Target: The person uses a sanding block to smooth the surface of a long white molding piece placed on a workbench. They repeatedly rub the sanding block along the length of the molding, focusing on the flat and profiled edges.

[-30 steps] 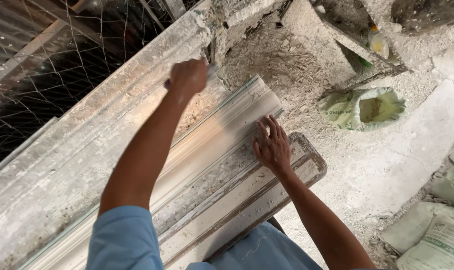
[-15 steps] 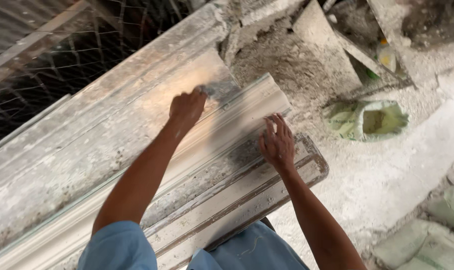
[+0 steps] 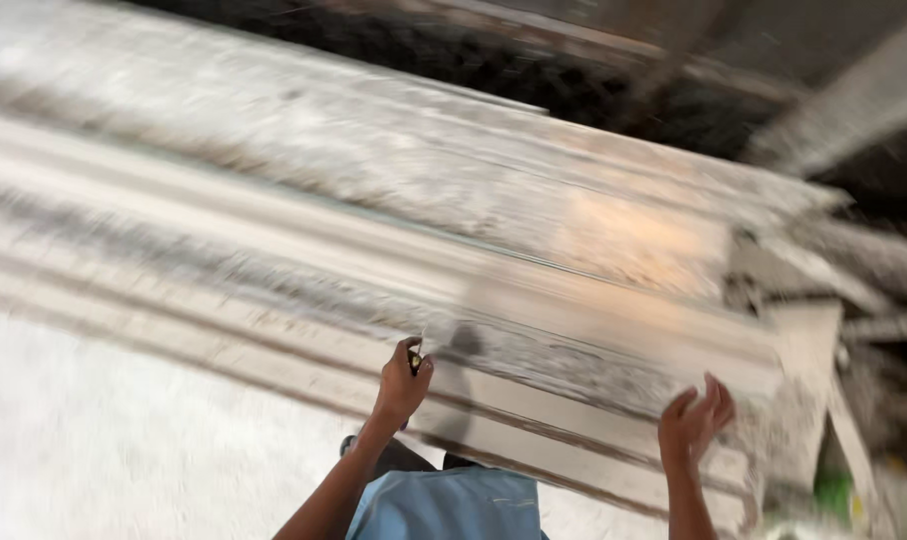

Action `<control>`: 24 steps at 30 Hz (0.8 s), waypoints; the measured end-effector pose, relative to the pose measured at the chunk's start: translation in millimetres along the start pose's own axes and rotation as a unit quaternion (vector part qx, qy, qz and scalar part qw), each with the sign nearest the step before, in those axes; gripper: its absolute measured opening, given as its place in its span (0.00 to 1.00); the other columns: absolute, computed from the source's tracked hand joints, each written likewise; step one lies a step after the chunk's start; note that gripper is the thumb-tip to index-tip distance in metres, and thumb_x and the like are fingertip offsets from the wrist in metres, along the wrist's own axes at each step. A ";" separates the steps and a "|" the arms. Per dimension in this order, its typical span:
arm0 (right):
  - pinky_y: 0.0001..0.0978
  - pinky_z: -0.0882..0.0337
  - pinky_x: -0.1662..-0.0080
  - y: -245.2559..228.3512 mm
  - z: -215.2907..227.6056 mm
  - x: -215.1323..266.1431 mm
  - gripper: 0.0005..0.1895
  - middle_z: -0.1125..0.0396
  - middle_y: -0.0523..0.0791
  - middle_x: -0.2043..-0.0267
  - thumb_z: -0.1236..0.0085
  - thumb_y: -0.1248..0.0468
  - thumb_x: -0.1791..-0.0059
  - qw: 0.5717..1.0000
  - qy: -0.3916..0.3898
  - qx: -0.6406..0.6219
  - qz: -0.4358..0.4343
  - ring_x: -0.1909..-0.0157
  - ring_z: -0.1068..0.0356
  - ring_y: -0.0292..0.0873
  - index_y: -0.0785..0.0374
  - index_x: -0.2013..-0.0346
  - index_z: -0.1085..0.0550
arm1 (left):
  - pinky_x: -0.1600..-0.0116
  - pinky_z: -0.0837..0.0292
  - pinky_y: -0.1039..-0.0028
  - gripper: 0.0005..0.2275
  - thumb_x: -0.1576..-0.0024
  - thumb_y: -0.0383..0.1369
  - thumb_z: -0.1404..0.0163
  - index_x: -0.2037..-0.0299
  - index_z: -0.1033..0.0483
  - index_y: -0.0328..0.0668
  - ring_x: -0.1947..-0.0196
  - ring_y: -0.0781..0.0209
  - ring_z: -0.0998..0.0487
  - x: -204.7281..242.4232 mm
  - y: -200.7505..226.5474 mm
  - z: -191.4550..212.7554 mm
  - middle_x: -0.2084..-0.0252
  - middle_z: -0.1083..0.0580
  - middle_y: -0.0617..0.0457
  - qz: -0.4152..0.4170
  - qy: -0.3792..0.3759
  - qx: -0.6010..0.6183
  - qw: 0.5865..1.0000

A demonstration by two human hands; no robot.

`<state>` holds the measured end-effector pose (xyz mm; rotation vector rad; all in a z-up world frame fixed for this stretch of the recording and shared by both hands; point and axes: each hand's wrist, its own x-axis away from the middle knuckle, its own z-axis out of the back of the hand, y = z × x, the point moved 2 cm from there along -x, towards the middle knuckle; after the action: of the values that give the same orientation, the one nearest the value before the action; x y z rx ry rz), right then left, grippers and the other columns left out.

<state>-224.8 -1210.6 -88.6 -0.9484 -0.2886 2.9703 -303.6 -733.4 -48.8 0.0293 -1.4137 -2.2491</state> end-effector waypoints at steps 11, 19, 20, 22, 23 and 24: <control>0.30 0.35 0.70 -376.3 -20.4 63.4 0.15 0.33 0.41 0.72 0.53 0.58 0.39 0.900 -0.191 -0.390 -0.034 0.76 0.36 0.34 0.65 0.49 0.24 | 0.67 0.28 0.64 0.13 0.45 0.30 0.45 0.53 0.29 0.32 0.75 0.57 0.24 88.9 -153.5 248.0 0.73 0.25 0.45 0.040 0.190 0.094 0.976; 0.30 0.45 0.72 -573.3 -22.1 97.8 0.18 0.44 0.39 0.83 0.55 0.57 0.40 0.838 -0.311 -0.448 0.001 0.79 0.48 0.32 0.66 0.53 0.22 | 0.73 0.30 0.72 0.17 0.43 0.28 0.49 0.44 0.33 0.33 0.77 0.61 0.28 204.2 -332.6 421.7 0.70 0.28 0.48 0.240 0.322 0.252 0.880; 0.30 0.45 0.72 -594.4 -24.9 101.3 0.18 0.44 0.39 0.83 0.55 0.57 0.40 0.834 -0.316 -0.453 0.003 0.79 0.48 0.32 0.67 0.53 0.22 | 0.73 0.30 0.72 0.18 0.42 0.29 0.50 0.42 0.34 0.34 0.76 0.62 0.29 218.1 -354.9 434.7 0.70 0.28 0.48 0.266 0.338 0.281 0.858; 0.30 0.44 0.71 -625.1 -26.8 106.6 0.18 0.44 0.40 0.83 0.55 0.57 0.40 0.835 -0.328 -0.440 0.019 0.79 0.47 0.33 0.67 0.53 0.21 | 0.73 0.32 0.72 0.20 0.41 0.27 0.51 0.38 0.36 0.33 0.75 0.62 0.31 239.9 -393.4 452.8 0.69 0.30 0.45 0.276 0.374 0.371 0.804; 0.31 0.44 0.71 -642.0 -30.7 108.4 0.17 0.44 0.42 0.82 0.54 0.57 0.39 0.840 -0.334 -0.426 0.032 0.78 0.46 0.35 0.66 0.52 0.21 | 0.72 0.32 0.72 0.21 0.41 0.26 0.52 0.37 0.38 0.32 0.75 0.62 0.32 244.2 -408.1 456.8 0.69 0.30 0.44 0.277 0.391 0.415 0.773; 0.31 0.44 0.71 -658.9 -35.1 109.1 0.17 0.43 0.44 0.82 0.54 0.57 0.39 0.844 -0.340 -0.412 0.046 0.78 0.46 0.36 0.66 0.52 0.21 | 0.72 0.30 0.71 0.20 0.40 0.27 0.53 0.38 0.38 0.29 0.75 0.61 0.30 247.4 -419.2 455.8 0.67 0.29 0.43 0.288 0.404 0.461 0.736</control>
<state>-324.1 -549.8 -62.0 0.2187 -1.6440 3.1220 -804.3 -302.0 -137.4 0.6945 -1.5321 -0.6749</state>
